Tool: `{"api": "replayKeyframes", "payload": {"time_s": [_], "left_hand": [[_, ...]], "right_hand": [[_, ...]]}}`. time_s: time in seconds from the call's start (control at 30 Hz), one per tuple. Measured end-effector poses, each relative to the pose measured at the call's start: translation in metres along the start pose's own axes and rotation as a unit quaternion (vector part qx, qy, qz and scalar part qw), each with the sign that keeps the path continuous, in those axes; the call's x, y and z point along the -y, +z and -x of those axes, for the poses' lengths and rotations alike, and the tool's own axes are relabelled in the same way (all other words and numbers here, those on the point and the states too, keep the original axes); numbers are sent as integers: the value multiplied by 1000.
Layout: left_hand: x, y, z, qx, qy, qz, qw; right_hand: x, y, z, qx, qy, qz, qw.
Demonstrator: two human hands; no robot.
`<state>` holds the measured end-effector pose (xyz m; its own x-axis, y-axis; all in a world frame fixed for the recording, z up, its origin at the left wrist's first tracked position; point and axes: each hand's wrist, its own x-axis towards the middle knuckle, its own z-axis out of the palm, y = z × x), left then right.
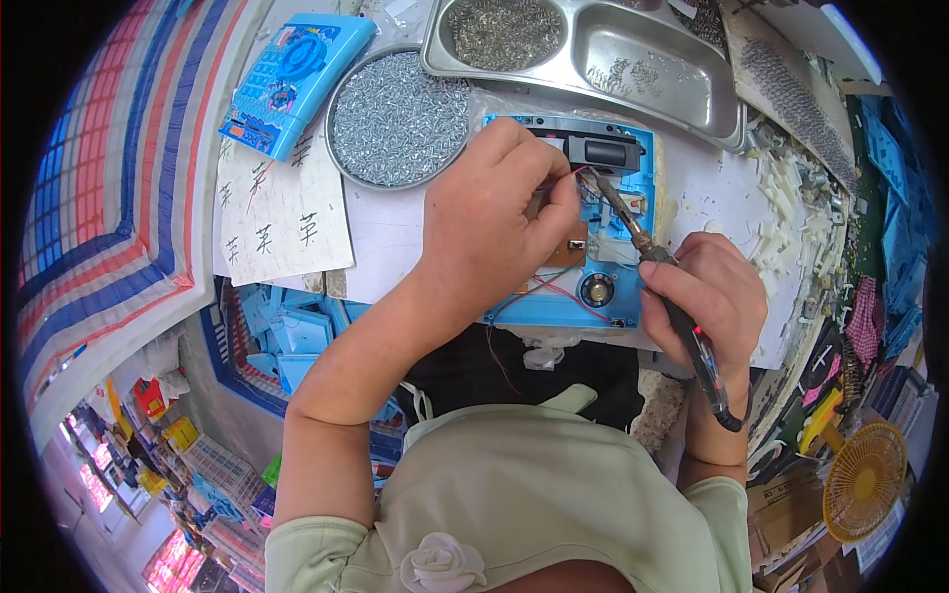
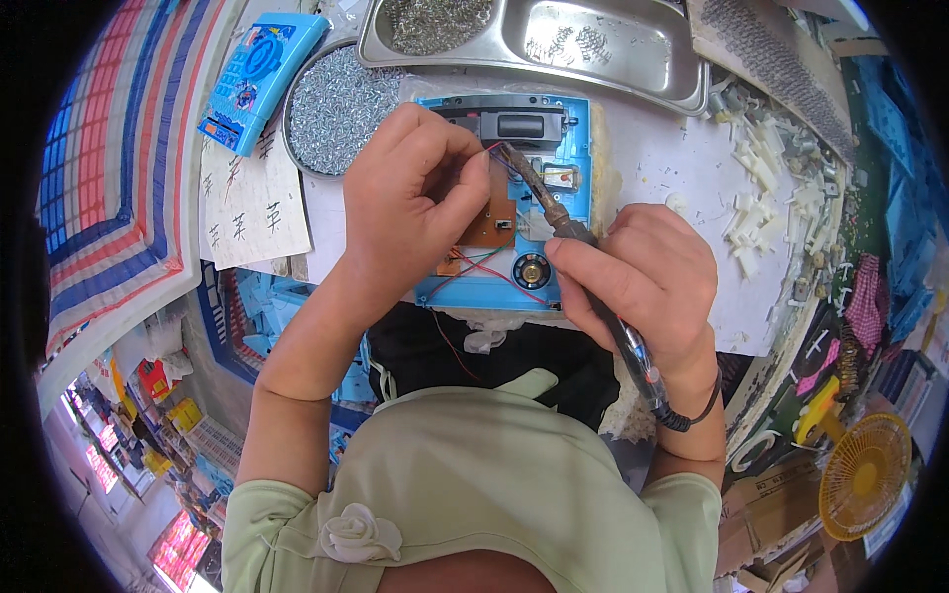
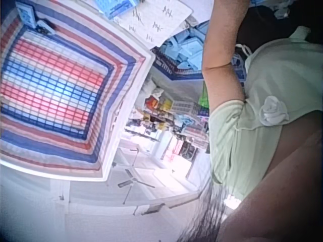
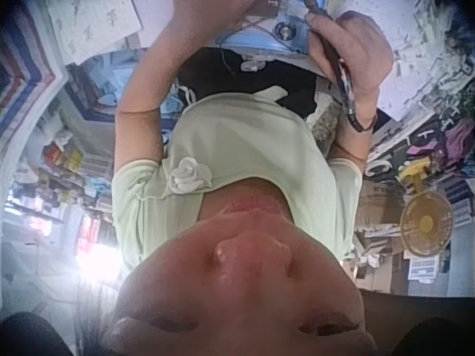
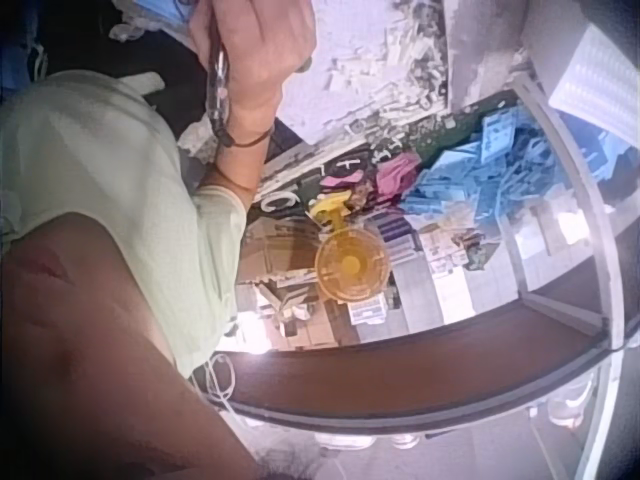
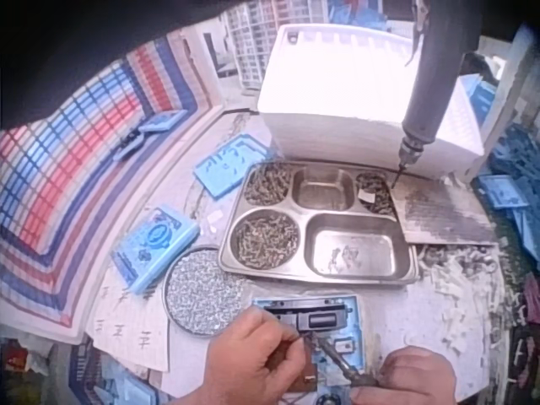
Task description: Assemble and solder components inside a small blue plastic electronic device casing.
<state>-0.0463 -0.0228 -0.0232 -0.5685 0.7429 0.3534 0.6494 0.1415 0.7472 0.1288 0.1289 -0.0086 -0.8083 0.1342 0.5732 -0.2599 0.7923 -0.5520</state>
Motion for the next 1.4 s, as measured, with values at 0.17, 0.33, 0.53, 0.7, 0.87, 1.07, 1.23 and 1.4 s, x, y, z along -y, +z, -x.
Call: {"api": "replayKeyframes", "payload": {"time_s": [0.17, 0.33, 0.53, 0.7, 0.87, 1.07, 1.23, 1.4], "left_hand": [[0, 1, 0, -1, -2, 4, 1000], [-1, 0, 0, 4, -1, -7, 1000], [0, 1, 0, 1, 2, -7, 1000], [1, 2, 0, 1, 6, -20, 1000], [2, 3, 0, 0, 15, -41, 999], [3, 6, 0, -6, 18, -52, 998], [0, 8, -1, -9, 16, -60, 998], [0, 9, -1, -13, 22, -67, 997]], "right_hand": [[2, -3, -2, 9, 6, -6, 1000], [5, -4, -2, -11, 22, -34, 999], [3, -9, 2, -6, 41, -40, 998], [2, -9, 1, -15, 38, -41, 998], [-1, -7, 1, -14, 35, -35, 999], [-3, -6, -1, 10, 44, -28, 999], [-4, -5, -4, 10, 43, -31, 999], [-5, -3, -4, 2, 40, -30, 999]]}}
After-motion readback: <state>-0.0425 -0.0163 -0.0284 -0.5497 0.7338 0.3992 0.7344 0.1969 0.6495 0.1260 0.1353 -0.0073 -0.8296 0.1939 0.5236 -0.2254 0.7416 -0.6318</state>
